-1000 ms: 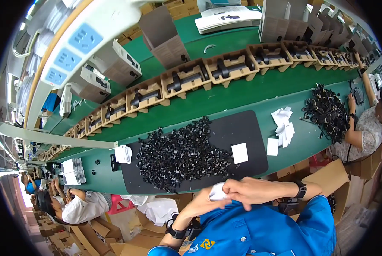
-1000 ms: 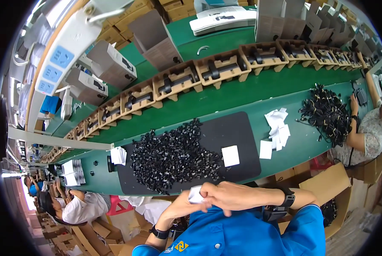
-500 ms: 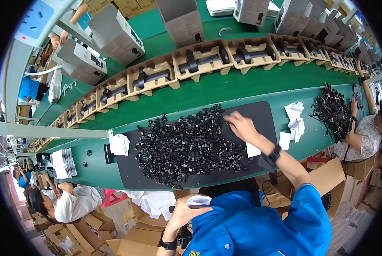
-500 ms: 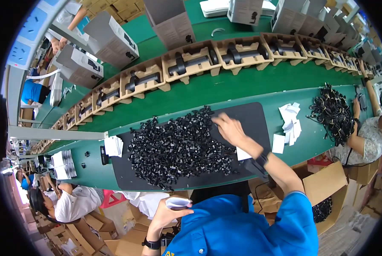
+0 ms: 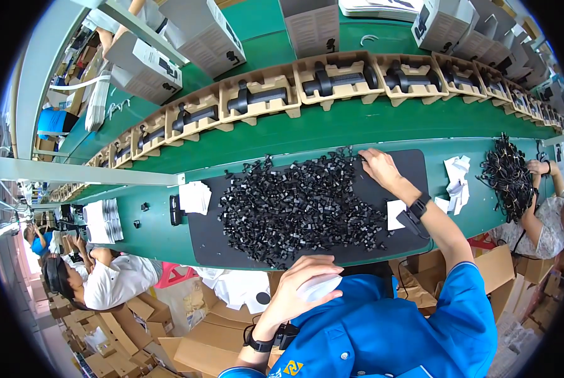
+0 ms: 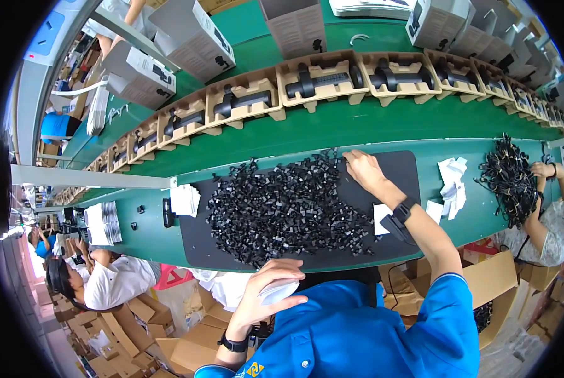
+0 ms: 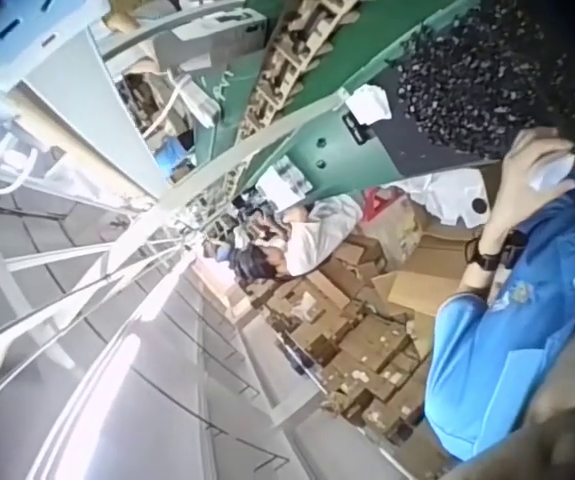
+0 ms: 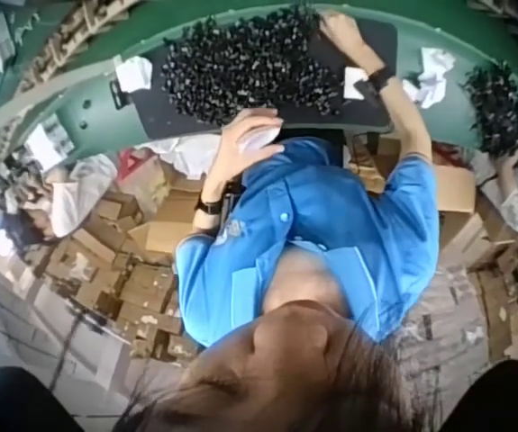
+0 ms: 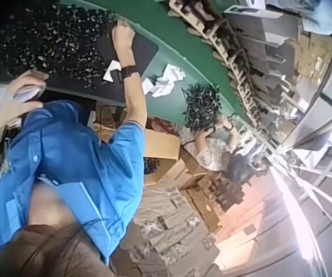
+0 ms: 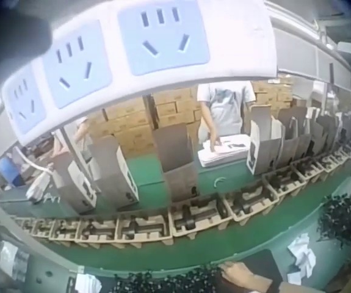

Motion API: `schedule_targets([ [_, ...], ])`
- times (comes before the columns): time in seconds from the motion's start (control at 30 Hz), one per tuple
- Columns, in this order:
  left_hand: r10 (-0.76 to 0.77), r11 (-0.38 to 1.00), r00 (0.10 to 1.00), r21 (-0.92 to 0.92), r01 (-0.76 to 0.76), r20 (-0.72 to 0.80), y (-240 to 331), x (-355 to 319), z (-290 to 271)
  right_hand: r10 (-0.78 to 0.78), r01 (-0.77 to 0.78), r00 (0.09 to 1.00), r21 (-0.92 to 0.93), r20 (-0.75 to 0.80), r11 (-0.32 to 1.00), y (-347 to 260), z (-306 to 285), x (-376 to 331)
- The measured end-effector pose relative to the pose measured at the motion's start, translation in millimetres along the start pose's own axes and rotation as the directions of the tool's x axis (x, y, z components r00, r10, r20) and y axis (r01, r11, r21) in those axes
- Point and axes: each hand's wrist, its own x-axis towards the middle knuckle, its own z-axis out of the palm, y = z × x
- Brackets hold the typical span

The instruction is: The person picks up a small white paper and a black plastic piece, folds the paper around the piece, and places the wrapped item into a cardboard tray. They repeat this process multiple times, occasionally picking up more papers from a shelf.

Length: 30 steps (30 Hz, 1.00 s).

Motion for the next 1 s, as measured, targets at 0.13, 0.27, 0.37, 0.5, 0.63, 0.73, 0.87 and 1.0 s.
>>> schedule_targets([
  [0.13,-0.110,0.990,0.994,-0.091,0.110,0.004,-2.9,0.0,2.9,0.391,-0.596,0.799,0.688,0.457,0.414,-66.0,-81.8,-3.0],
  [0.27,-0.225,0.941,0.972,-0.245,0.234,0.067,-8.6,3.5,12.6,-0.128,-0.191,0.964,0.942,0.233,0.274,-157.4,-207.9,-58.7],
  [0.37,-0.178,0.969,0.976,-0.151,0.196,0.125,2.8,9.3,18.8,-0.277,0.267,0.947,0.882,-0.165,0.388,-175.2,-226.0,-80.8],
  [0.5,-0.146,0.984,0.978,-0.082,0.159,0.147,11.8,16.3,34.8,-0.302,0.317,0.943,0.659,-0.140,0.683,-172.2,-235.9,-101.8],
  [0.63,-0.120,0.992,0.975,-0.019,0.126,0.185,9.0,19.5,49.8,-0.310,0.327,0.945,0.335,-0.105,0.884,-168.9,-254.8,-119.0],
  [0.73,-0.069,0.998,0.972,0.003,0.070,0.223,13.0,24.1,56.6,-0.354,0.302,0.892,0.213,0.281,0.929,-169.5,-258.9,-131.9],
  [0.87,0.011,0.999,0.970,0.038,-0.021,0.242,23.9,31.8,63.4,-0.347,0.329,0.841,0.117,0.415,0.937,-165.6,-235.8,-140.7],
  [1.0,0.031,0.995,0.980,0.089,-0.050,0.198,27.4,36.1,67.6,-0.298,0.285,0.913,0.088,0.277,0.955,-174.1,-248.4,-144.3],
])
